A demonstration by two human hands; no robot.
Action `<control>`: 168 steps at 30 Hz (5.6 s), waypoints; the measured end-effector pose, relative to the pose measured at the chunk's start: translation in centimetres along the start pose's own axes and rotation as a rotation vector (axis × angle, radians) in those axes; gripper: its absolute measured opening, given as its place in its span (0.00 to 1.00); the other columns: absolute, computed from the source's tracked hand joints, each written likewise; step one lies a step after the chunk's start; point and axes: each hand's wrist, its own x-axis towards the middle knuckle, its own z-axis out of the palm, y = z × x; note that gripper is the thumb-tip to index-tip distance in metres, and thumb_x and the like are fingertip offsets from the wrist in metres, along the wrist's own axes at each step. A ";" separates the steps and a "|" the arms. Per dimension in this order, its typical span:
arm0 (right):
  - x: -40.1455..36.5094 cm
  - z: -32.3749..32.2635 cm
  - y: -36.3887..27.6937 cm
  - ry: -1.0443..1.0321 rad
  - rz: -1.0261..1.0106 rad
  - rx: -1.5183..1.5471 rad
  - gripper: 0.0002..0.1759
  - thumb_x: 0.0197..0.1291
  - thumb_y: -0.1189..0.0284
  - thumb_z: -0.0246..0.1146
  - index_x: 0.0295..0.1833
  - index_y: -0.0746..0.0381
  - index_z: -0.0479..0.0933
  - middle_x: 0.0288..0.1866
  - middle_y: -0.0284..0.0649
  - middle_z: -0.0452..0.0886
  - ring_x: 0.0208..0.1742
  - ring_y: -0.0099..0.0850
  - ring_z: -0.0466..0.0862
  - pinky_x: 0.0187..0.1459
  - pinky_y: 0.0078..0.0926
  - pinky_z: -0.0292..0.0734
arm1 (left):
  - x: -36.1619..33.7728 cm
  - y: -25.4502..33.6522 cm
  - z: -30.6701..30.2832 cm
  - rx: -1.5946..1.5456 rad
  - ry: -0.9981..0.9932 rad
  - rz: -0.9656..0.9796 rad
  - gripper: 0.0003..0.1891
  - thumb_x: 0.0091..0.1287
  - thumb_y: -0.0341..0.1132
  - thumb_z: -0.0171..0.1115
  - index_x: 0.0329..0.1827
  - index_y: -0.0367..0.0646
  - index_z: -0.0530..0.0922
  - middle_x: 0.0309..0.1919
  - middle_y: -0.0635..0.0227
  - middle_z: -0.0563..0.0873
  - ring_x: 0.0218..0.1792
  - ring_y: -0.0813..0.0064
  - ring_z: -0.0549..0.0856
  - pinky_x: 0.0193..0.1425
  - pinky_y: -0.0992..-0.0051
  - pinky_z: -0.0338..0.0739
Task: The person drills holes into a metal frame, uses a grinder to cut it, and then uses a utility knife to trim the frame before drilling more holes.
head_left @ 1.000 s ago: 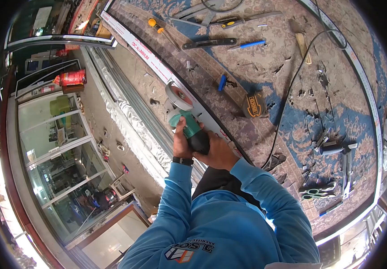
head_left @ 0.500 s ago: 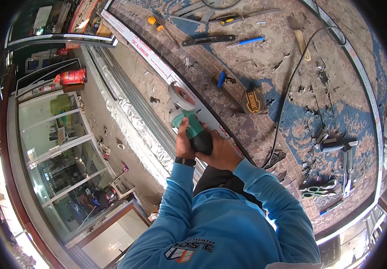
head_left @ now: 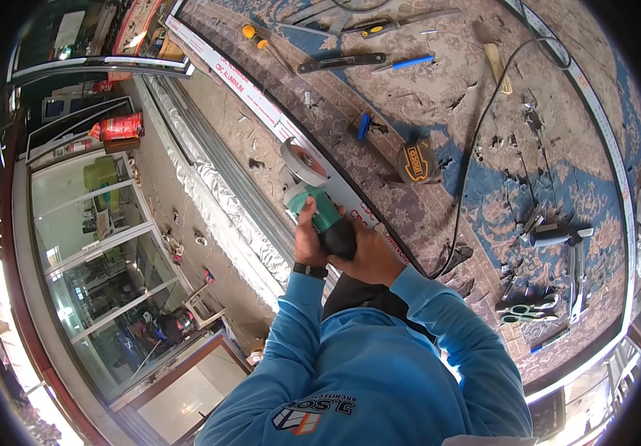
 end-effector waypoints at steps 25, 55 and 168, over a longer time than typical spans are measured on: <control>-1.1 0.1 0.9 0.002 -0.007 -0.029 0.55 0.53 0.52 0.80 0.73 0.79 0.63 0.54 0.73 0.83 0.56 0.67 0.86 0.58 0.55 0.84 | -0.9 -0.8 0.1 0.022 0.012 0.004 0.30 0.73 0.60 0.67 0.56 0.39 0.79 0.43 0.57 0.89 0.44 0.63 0.91 0.52 0.61 0.89; 10.6 3.5 -1.7 0.017 -0.159 0.097 0.52 0.53 0.56 0.80 0.70 0.80 0.64 0.54 0.72 0.83 0.55 0.65 0.87 0.57 0.54 0.84 | 6.9 8.0 -2.3 -0.055 -0.105 0.095 0.35 0.73 0.57 0.68 0.70 0.37 0.74 0.60 0.58 0.86 0.51 0.64 0.87 0.56 0.61 0.88; 3.7 3.3 0.3 0.036 -0.083 -0.014 0.53 0.54 0.50 0.78 0.69 0.81 0.65 0.51 0.72 0.85 0.53 0.65 0.88 0.58 0.53 0.85 | 1.7 3.1 -1.2 -0.021 -0.065 0.041 0.29 0.75 0.56 0.68 0.62 0.38 0.77 0.49 0.62 0.87 0.48 0.64 0.88 0.55 0.64 0.87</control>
